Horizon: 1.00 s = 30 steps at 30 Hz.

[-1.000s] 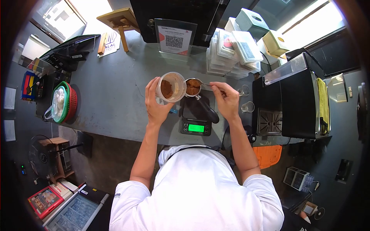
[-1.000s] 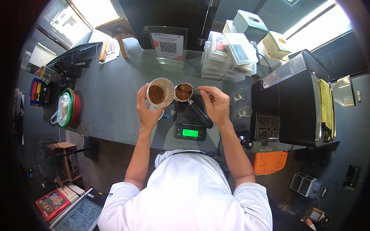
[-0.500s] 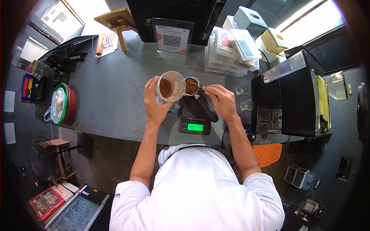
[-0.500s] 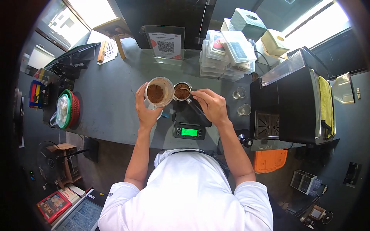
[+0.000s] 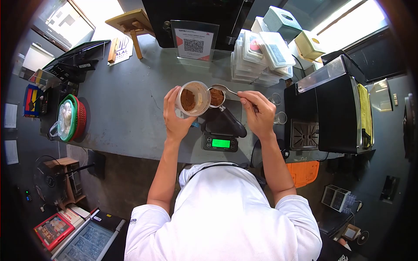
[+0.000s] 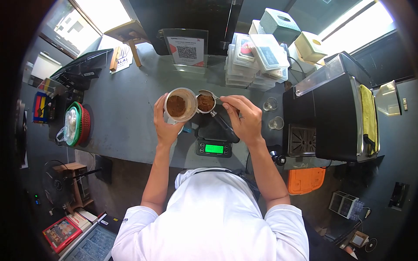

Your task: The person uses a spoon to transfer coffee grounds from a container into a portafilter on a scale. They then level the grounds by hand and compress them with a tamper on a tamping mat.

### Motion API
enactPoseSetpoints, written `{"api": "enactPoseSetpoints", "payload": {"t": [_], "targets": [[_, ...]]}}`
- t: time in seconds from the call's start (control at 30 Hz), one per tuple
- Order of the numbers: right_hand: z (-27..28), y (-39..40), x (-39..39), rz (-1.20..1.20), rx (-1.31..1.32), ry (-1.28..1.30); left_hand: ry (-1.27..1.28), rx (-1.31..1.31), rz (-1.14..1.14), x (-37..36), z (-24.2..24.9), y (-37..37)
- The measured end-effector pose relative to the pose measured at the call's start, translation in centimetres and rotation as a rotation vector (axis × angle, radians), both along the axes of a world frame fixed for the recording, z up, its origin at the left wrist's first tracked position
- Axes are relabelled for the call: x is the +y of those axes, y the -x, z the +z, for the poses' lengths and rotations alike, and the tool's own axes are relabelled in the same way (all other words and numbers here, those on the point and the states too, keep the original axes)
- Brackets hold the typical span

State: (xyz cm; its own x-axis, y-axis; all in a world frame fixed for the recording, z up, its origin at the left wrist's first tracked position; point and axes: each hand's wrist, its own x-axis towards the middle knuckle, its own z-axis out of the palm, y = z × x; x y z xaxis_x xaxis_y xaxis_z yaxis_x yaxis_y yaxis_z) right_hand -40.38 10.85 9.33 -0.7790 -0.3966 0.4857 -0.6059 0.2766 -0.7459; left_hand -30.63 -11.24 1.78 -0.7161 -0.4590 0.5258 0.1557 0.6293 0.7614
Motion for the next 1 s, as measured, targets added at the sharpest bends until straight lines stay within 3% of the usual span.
{"api": "enactPoseSetpoints", "payload": {"t": [0.2, 0.33, 0.47, 0.6, 0.7, 1.0], "targets": [[2.5, -0.9, -0.9, 0.175, 0.079, 0.020, 0.012, 0.006, -0.030, 0.3, 0.3, 0.2], [0.9, -0.4, -2.8, 0.196, 0.175, -0.046, 0.024, 0.054, -0.075, 0.4, 0.5, 0.4], [-0.1, -1.2, -4.2, 0.193, 0.113, -0.190, 0.051, 0.096, -0.127, 0.4, 0.2, 0.5], [-1.2, -1.9, -5.1, 0.230, -0.022, -0.157, 0.101, 0.107, -0.126, 0.7, -0.1, 0.5], [-1.4, -2.2, -5.4, 0.173, -0.227, -0.036, 0.024, 0.114, -0.128, 0.8, -0.2, 0.4], [-0.7, -1.4, -4.3, 0.025, -0.571, 0.001, 0.018, 0.089, -0.123, 0.4, -0.3, 0.5]]}}
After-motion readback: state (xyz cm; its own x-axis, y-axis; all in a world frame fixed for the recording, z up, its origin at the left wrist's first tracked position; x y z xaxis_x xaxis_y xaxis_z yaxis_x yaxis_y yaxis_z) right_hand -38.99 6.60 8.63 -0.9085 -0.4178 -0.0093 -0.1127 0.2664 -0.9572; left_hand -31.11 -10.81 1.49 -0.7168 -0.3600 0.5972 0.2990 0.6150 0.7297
